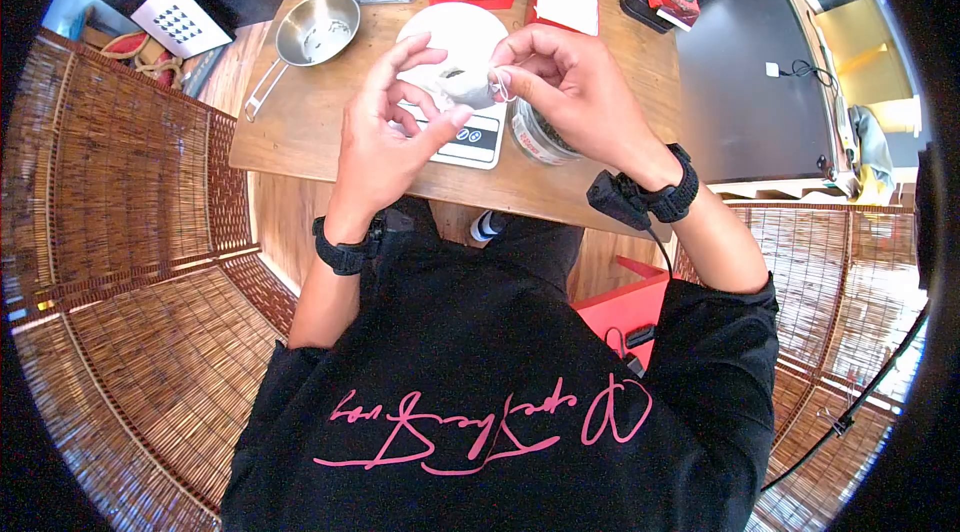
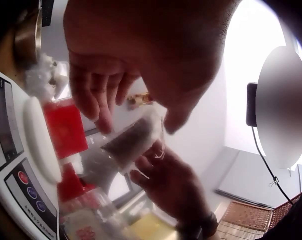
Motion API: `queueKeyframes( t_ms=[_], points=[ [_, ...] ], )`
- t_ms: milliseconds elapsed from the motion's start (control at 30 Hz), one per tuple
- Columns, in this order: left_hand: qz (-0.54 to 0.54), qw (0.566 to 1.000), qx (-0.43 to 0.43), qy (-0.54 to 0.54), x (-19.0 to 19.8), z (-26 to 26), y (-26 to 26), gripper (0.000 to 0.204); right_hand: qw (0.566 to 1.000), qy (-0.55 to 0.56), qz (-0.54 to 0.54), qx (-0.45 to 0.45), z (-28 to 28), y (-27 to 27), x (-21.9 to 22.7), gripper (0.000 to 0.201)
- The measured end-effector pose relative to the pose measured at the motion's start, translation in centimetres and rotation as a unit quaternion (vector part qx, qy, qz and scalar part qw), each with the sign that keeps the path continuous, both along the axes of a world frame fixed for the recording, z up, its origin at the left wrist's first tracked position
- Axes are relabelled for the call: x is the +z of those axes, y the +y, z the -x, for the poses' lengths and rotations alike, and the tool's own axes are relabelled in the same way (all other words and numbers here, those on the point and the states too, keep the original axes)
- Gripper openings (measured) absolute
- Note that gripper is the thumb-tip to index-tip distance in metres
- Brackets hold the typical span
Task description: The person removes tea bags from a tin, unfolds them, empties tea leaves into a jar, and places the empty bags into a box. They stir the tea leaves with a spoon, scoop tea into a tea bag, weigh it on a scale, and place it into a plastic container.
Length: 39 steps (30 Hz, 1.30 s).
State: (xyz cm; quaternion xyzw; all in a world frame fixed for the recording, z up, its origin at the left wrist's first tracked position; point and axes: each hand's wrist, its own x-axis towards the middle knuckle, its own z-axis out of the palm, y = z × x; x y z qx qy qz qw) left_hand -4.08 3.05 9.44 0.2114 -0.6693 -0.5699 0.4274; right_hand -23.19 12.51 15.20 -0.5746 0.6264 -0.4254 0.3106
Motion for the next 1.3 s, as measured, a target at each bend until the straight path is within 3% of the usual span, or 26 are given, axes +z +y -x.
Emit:
queueKeyframes(
  t_ms=[33, 100, 167, 233, 333, 467, 533, 633, 1067, 1300],
  points=[
    [0.000, 1.000, 0.000, 0.000, 0.0, -0.2, 0.1, 0.049, 1.000, -0.008, 0.024, -0.007, 0.0, 0.0, -0.3, 0.014],
    [0.037, 0.990, -0.036, -0.129, -0.1, -0.7, 0.0, 0.055, 0.999, -0.031, 0.027, -0.003, 0.0, 0.0, -0.5, 0.014],
    [0.048, 0.989, -0.031, -0.139, -0.4, -0.6, -0.1, 0.050, 0.998, -0.054, 0.031, 0.000, 0.0, 0.0, -0.3, 0.013],
    [0.059, 0.986, -0.027, -0.151, -0.7, -0.6, -0.2, 0.044, 0.999, -0.031, -0.036, 0.008, 0.0, 0.2, 0.6, 0.017],
    [0.077, 0.988, 0.004, -0.135, -1.0, -0.6, -0.2, 0.036, 0.997, -0.064, 0.046, -0.012, 0.1, 0.1, 0.0, 0.014],
    [0.136, 0.978, 0.021, -0.157, -0.4, -0.7, -0.3, 0.032, 0.999, -0.028, 0.008, -0.014, 0.1, 0.2, 1.4, 0.022],
    [0.163, 0.974, 0.021, -0.156, 0.0, -0.7, -0.1, 0.030, 0.987, 0.147, 0.069, 0.008, -0.1, 0.1, 1.8, 0.018],
    [0.188, 0.969, 0.022, -0.161, 0.1, -0.6, 0.0, 0.029, 0.969, 0.239, 0.059, 0.032, 0.2, -0.1, 2.1, 0.014],
    [0.195, 0.969, 0.031, -0.147, -0.8, -0.5, 0.1, 0.030, 0.976, 0.213, 0.035, -0.022, 0.0, 0.4, 2.1, 0.013],
    [0.139, 0.977, 0.066, -0.144, -0.8, -0.6, 0.3, 0.034, 0.994, 0.036, 0.002, -0.107, -1.5, 3.1, 1.1, 0.022]
  ],
)
